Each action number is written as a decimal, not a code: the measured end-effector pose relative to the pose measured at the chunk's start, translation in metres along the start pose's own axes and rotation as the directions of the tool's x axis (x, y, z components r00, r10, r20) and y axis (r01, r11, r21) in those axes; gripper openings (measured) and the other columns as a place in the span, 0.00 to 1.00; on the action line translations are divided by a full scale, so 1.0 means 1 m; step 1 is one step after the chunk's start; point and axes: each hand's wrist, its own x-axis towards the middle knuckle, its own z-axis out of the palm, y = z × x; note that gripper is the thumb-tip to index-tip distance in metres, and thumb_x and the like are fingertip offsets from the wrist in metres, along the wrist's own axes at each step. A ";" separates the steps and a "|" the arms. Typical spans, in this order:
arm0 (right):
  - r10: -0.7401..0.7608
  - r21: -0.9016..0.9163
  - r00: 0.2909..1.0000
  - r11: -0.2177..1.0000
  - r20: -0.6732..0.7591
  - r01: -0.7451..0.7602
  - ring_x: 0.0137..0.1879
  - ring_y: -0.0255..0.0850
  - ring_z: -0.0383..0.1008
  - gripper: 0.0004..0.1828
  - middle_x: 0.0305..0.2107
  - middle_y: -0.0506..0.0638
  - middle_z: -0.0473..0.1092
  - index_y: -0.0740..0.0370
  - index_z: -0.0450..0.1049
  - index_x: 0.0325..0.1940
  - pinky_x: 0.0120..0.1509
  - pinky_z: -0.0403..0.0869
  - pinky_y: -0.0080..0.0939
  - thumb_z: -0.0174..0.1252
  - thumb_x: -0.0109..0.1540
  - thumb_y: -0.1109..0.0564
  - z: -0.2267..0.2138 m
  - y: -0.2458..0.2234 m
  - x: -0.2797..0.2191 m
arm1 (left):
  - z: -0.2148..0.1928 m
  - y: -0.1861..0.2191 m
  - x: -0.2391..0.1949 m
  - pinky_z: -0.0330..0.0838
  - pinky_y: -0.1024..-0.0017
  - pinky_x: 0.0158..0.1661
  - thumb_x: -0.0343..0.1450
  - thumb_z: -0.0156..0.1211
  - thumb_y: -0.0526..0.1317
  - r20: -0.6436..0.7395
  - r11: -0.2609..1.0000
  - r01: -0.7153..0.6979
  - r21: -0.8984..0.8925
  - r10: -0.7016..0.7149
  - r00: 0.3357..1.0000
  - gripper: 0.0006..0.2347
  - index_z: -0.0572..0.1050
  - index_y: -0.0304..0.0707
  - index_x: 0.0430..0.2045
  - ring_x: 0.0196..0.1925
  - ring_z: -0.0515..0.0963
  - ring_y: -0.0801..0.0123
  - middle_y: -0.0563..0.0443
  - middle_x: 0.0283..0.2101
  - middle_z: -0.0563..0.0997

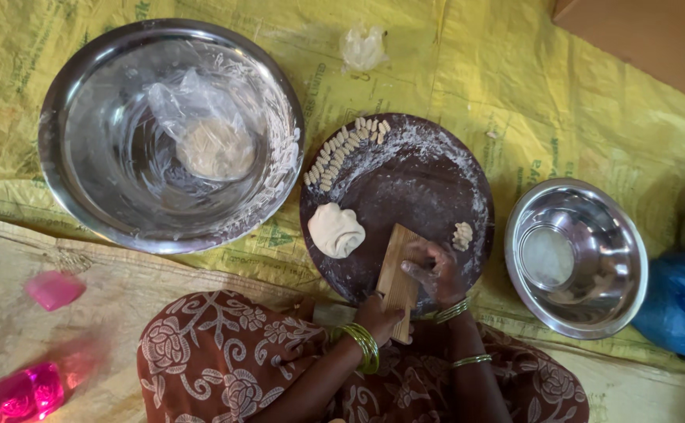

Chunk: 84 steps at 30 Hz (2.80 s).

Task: The person sits on the floor and uses a wooden tool to press and cut small pieces of dough from a larger lump on a round board. They roll the pieces into balls and place them on the board.

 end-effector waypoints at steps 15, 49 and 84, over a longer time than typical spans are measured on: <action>-0.128 -0.285 0.991 0.952 -0.030 0.114 0.55 0.51 0.75 0.32 0.53 0.59 0.68 0.63 0.75 0.56 0.54 0.78 0.51 0.70 0.55 0.42 0.001 0.010 -0.013 | -0.008 -0.047 -0.005 0.81 0.62 0.41 0.71 0.62 0.39 -0.109 0.902 0.092 0.422 -0.051 0.993 0.17 0.68 0.21 0.46 0.41 0.86 0.57 0.35 0.42 0.82; -0.250 -0.317 0.956 0.929 -0.154 0.192 0.41 0.43 0.81 0.14 0.37 0.54 0.80 0.59 0.83 0.44 0.45 0.79 0.44 0.64 0.61 0.49 -0.008 0.015 0.004 | 0.000 -0.041 0.002 0.86 0.64 0.32 0.74 0.57 0.31 0.063 0.999 -0.008 0.033 0.006 0.998 0.13 0.67 0.20 0.49 0.34 0.87 0.58 0.36 0.37 0.82; -0.068 -0.245 0.861 0.967 -0.503 -0.066 0.43 0.40 0.82 0.09 0.39 0.50 0.81 0.54 0.85 0.45 0.49 0.78 0.39 0.60 0.65 0.61 -0.096 0.039 0.025 | 0.011 -0.005 -0.011 0.73 0.61 0.33 0.68 0.58 0.38 -0.065 0.976 0.142 0.168 -0.133 0.989 0.19 0.65 0.26 0.50 0.36 0.84 0.55 0.35 0.40 0.83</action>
